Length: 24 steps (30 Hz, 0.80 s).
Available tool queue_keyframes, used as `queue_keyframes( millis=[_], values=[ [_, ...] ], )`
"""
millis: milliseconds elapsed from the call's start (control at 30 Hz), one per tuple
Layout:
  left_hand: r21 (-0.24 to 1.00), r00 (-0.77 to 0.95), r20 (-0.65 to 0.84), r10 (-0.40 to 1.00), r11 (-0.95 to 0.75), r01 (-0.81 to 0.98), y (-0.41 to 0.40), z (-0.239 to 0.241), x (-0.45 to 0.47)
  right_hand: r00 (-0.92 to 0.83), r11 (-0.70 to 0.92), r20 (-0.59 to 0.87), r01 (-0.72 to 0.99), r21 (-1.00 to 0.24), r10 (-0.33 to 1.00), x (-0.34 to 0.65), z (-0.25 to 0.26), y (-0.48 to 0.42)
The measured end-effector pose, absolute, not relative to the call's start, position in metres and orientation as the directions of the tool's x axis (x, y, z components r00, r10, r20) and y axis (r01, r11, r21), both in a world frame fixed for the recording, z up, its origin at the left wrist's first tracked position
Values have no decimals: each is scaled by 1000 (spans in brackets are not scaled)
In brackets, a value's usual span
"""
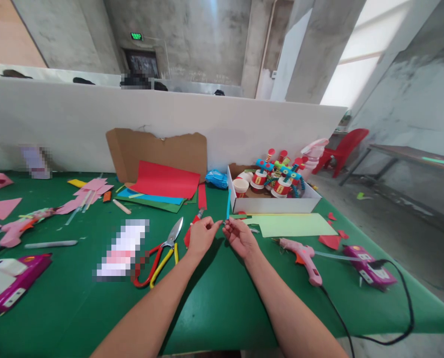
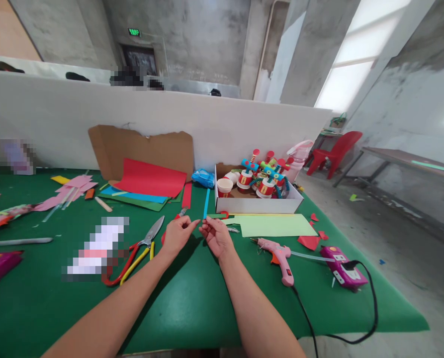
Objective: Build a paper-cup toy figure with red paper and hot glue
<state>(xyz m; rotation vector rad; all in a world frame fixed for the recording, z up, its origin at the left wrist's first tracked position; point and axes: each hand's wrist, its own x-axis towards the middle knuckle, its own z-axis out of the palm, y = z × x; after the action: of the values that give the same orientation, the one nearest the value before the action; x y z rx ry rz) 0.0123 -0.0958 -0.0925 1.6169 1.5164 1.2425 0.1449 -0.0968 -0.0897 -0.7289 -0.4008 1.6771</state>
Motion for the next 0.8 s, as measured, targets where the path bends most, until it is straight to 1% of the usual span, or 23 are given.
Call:
queue_keyframes(
  millis=[67,133,200,300,433,467,533,600,633,700,800],
  values=[
    [857,-90,309,947,-236,458,-96,-94,12,-86,-230,-253,-747,-624,964,145,-88,-97],
    [856,-67,369,927,-311,413,-96,-95,12,-67,-220,-259,-748,-627,964,145,-87,-97],
    [861,-47,384,922,-339,381,-96,-94,13,-50,-212,-266,-749,-627,963,145,-86,-97],
    [856,-47,359,932,-308,416,-96,-94,13,-40,-207,-269,-749,-630,962,145,-87,-96],
    [837,-90,459,884,-397,376,-95,-96,13,-33,-196,-257,-739,-644,966,146,-88,-96],
    [847,-94,456,885,-399,350,-95,-97,13,-27,-193,-257,-738,-647,966,146,-89,-96],
    [889,-87,380,921,-337,312,-94,-97,13,-22,-189,-256,-736,-650,966,146,-89,-96],
    [910,-92,296,951,-251,329,-95,-97,12,-25,-189,-252,-732,-654,967,146,-89,-96],
    [909,-103,278,955,-227,350,-95,-97,12,-25,-189,-250,-729,-657,968,146,-88,-96],
    [894,-106,316,943,-258,367,-94,-98,11,-20,-186,-248,-723,-666,968,145,-87,-97],
    [887,-80,399,914,-362,286,-93,-99,12,-4,-180,-252,-710,-681,968,144,-87,-97]
  ],
)
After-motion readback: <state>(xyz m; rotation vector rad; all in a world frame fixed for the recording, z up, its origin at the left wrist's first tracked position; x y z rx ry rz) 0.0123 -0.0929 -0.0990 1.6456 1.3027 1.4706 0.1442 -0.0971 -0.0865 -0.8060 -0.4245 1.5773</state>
